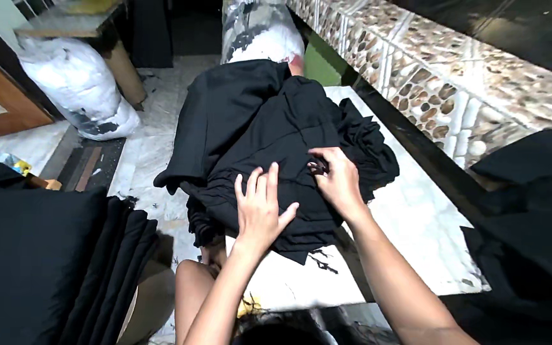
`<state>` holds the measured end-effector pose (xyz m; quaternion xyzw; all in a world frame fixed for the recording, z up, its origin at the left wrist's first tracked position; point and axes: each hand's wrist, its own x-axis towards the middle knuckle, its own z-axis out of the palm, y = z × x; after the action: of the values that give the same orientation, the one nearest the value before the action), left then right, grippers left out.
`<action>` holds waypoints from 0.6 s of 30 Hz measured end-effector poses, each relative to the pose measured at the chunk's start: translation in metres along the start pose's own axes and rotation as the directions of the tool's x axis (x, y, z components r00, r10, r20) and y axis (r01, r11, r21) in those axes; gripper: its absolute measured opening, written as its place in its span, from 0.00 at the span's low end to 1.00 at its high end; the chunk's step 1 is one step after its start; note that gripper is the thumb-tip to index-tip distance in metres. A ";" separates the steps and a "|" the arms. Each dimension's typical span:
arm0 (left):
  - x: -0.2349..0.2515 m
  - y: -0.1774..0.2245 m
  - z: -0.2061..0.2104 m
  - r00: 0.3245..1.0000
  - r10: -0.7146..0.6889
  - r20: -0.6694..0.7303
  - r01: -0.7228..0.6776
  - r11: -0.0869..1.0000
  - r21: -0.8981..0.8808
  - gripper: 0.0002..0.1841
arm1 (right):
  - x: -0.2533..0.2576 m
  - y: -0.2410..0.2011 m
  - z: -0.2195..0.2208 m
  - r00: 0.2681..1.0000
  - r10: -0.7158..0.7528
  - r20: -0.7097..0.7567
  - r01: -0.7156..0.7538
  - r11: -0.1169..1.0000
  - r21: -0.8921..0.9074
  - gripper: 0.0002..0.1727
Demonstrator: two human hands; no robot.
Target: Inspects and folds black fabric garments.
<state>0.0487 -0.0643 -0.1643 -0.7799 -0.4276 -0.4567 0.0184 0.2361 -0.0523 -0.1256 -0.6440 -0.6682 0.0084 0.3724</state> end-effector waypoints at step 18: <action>-0.018 0.007 -0.067 0.802 -0.574 0.167 0.293 0.133 -0.947 0.16 | -0.015 -0.053 0.041 0.992 -0.045 -0.122 0.056 0.994 0.092 0.08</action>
<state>0.0026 -0.1083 -0.1356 -0.4114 -0.2735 -0.6903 -0.5287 0.1684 -0.0547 -0.1363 -0.6079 -0.6595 -0.0077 0.4421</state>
